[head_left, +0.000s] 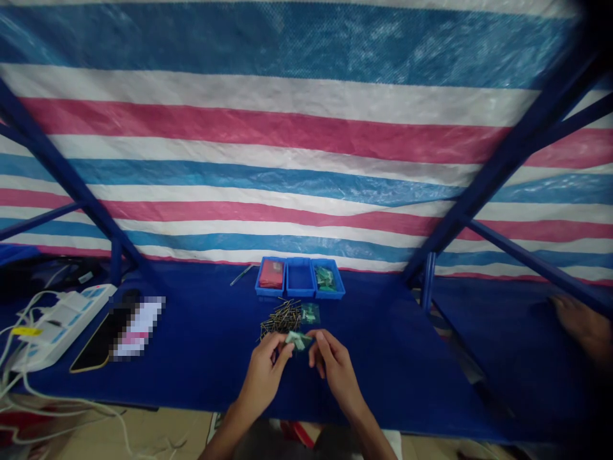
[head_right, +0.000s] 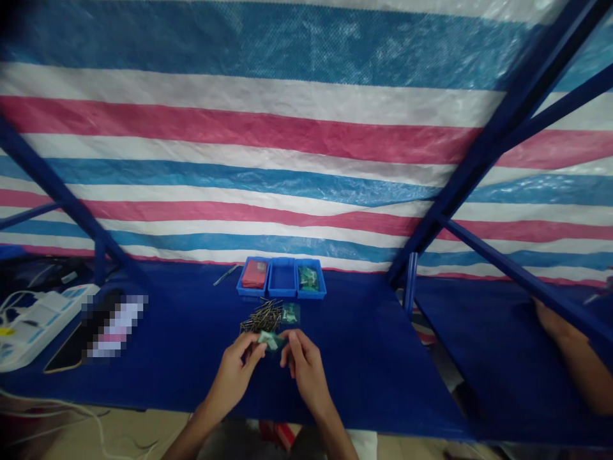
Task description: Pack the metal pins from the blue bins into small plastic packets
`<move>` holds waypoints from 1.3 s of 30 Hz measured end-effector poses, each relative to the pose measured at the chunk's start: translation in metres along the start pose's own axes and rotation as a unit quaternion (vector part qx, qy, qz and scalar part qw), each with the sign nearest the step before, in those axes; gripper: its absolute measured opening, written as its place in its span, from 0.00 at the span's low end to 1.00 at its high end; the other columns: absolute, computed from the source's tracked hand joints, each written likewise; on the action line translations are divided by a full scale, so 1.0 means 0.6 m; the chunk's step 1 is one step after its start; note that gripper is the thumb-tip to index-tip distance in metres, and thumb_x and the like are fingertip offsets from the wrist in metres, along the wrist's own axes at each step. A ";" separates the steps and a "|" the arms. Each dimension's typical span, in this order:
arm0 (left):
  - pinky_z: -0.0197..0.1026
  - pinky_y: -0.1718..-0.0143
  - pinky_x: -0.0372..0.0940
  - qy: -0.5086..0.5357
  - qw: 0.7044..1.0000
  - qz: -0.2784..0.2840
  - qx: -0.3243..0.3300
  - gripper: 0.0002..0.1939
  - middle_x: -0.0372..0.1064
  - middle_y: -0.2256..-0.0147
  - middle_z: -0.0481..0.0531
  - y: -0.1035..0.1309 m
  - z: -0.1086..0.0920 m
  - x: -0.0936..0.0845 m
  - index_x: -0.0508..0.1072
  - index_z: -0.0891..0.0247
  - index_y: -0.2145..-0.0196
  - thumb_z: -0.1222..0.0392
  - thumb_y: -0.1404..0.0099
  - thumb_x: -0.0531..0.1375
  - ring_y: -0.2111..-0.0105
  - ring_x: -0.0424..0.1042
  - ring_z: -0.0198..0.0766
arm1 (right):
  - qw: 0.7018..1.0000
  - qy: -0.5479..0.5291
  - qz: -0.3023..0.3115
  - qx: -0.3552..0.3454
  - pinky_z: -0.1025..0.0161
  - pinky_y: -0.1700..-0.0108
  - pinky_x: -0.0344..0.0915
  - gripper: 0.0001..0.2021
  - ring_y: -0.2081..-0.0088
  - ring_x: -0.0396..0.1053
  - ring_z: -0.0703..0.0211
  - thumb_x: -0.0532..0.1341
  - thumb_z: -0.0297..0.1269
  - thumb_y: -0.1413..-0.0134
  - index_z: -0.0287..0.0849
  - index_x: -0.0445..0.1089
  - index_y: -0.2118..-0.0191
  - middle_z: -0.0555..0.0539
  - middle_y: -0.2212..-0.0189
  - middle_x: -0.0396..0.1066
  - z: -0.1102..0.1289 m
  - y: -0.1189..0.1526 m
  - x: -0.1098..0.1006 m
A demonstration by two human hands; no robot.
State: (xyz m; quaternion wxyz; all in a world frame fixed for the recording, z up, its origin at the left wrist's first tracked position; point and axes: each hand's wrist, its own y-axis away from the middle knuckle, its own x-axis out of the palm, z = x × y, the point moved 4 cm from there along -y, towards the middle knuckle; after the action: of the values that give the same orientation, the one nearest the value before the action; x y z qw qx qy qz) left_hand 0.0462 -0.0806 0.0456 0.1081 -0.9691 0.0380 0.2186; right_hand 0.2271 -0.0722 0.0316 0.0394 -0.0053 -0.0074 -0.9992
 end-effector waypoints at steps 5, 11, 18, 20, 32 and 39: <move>0.36 0.66 0.62 0.098 0.993 -0.010 -0.071 0.22 0.67 0.72 0.47 0.000 0.024 0.013 0.73 0.62 0.68 0.40 0.27 0.59 0.70 0.67 0.37 | 0.986 0.082 -0.044 -0.136 0.58 0.54 0.69 0.25 0.60 0.70 0.55 0.65 0.42 0.34 0.51 0.64 0.34 0.43 0.46 0.71 0.021 0.020 -0.007; 0.43 0.48 0.66 0.114 0.993 0.008 -0.037 0.26 0.69 0.44 0.57 -0.006 0.013 0.008 0.79 0.62 0.71 0.41 0.25 0.56 0.47 0.71 0.48 | 0.973 0.161 0.028 -0.162 0.54 0.43 0.65 0.06 0.43 0.68 0.46 0.64 0.40 0.32 0.51 0.79 0.55 0.44 0.45 0.71 0.051 0.017 0.003; 0.41 0.55 0.68 0.109 0.994 0.029 -0.009 0.14 0.75 0.56 0.54 0.006 0.007 0.008 0.79 0.57 0.49 0.50 0.25 0.59 0.58 0.73 0.42 | 0.996 0.053 -0.022 -0.063 0.63 0.64 0.63 0.15 0.69 0.67 0.57 0.66 0.51 0.35 0.46 0.73 0.51 0.52 0.72 0.70 0.030 0.015 0.003; 0.40 0.57 0.67 0.096 0.995 0.041 0.012 0.16 0.75 0.55 0.54 0.010 0.001 0.010 0.76 0.56 0.43 0.55 0.26 0.59 0.59 0.73 0.41 | 0.998 0.008 -0.029 -0.052 0.64 0.67 0.60 0.16 0.71 0.64 0.59 0.66 0.52 0.36 0.46 0.71 0.55 0.53 0.73 0.67 0.022 0.015 0.004; 0.37 0.64 0.64 0.068 0.998 0.017 -0.011 0.18 0.71 0.63 0.52 0.005 0.010 0.015 0.78 0.61 0.62 0.46 0.24 0.58 0.64 0.71 0.39 | 0.997 0.039 0.005 -0.065 0.61 0.58 0.68 0.18 0.63 0.71 0.55 0.63 0.53 0.34 0.46 0.75 0.49 0.46 0.60 0.75 0.020 0.022 -0.002; 0.39 0.60 0.67 0.097 0.994 0.030 -0.037 0.20 0.73 0.54 0.56 0.009 0.019 0.028 0.81 0.61 0.56 0.44 0.24 0.56 0.57 0.73 0.42 | 0.981 0.125 0.039 -0.141 0.52 0.41 0.66 0.12 0.44 0.70 0.47 0.57 0.38 0.28 0.50 0.77 0.49 0.42 0.49 0.73 0.033 0.034 0.003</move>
State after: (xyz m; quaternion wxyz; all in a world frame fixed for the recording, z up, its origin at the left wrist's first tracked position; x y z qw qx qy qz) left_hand 0.0559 -0.0836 0.0273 0.0617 -0.9874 0.0688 0.1282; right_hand 0.2270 -0.0926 0.0514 0.0777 0.1141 0.1388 -0.9807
